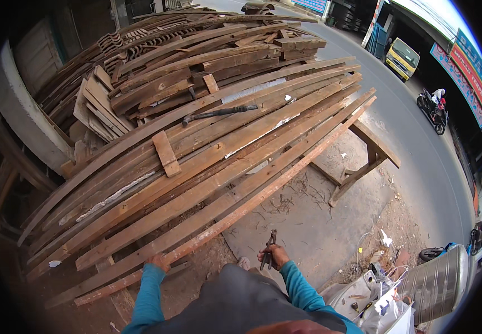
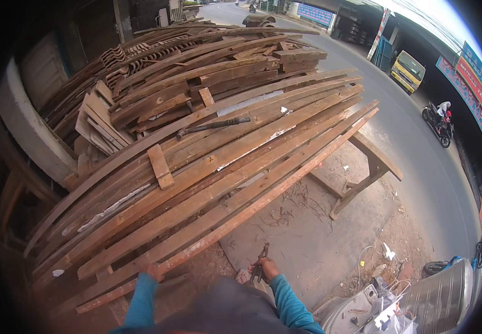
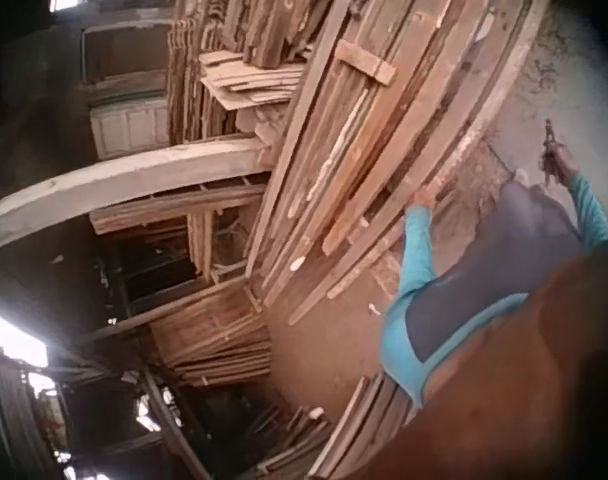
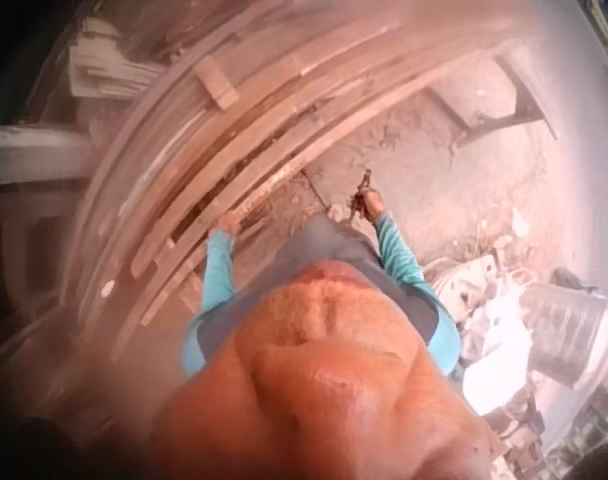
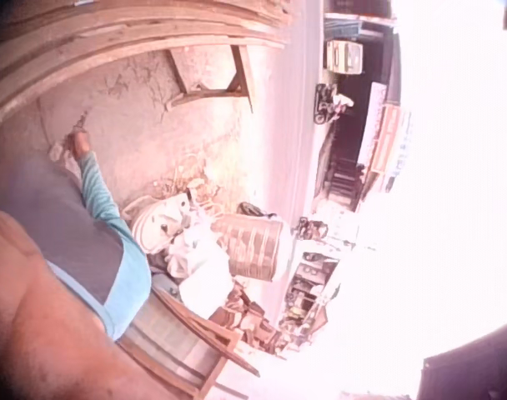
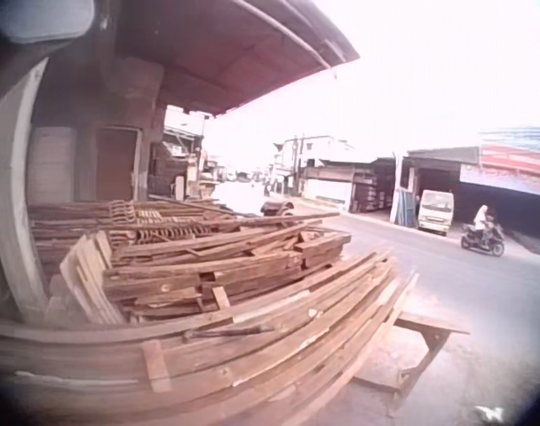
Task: The person uses pincers to pull nails out of several long wooden planks one by one, steadying the wood with their left hand.
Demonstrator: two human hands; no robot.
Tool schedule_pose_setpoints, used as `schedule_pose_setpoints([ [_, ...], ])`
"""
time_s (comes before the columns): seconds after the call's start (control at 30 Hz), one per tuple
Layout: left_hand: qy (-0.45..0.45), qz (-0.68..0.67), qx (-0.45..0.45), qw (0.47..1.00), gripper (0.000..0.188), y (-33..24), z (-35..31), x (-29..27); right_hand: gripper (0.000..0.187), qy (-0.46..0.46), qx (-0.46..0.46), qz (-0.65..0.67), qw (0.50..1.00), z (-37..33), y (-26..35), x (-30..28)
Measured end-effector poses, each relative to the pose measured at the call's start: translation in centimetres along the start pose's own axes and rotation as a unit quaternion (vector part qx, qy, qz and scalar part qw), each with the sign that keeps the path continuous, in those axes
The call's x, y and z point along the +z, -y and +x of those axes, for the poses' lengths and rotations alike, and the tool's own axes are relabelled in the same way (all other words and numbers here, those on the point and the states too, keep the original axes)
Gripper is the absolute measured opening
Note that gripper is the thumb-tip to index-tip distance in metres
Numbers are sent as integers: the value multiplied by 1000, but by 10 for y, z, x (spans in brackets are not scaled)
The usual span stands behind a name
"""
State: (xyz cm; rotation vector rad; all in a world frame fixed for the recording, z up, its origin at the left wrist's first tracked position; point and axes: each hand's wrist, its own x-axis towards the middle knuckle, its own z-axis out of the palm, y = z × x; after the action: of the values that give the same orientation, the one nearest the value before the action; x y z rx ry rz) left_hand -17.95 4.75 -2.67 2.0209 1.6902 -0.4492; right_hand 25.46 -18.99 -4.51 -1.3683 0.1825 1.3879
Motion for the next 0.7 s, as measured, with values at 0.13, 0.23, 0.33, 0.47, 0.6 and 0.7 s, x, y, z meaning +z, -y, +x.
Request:
schedule_pose_setpoints([
  [0.13,57,11,4,998,70,-15,-24,4,28,25,-9,-29,999,-15,19,4],
  [0.23,45,7,31,998,72,-26,-35,21,38,22,-15,-1,1000,-15,23,15],
  [0.33,10,-64,56,996,78,-36,-37,13,32,52,-19,60,997,5,13,16],
  [0.47,2,-87,73,993,102,-22,-45,-10,30,130,-27,116,984,0,21,15],
  [0.6,97,-9,-6,995,116,23,-61,-27,33,146,-80,160,973,-51,34,16],
  [0.7,116,21,-11,993,116,47,-74,-33,33,130,-130,164,969,-64,29,-1],
])
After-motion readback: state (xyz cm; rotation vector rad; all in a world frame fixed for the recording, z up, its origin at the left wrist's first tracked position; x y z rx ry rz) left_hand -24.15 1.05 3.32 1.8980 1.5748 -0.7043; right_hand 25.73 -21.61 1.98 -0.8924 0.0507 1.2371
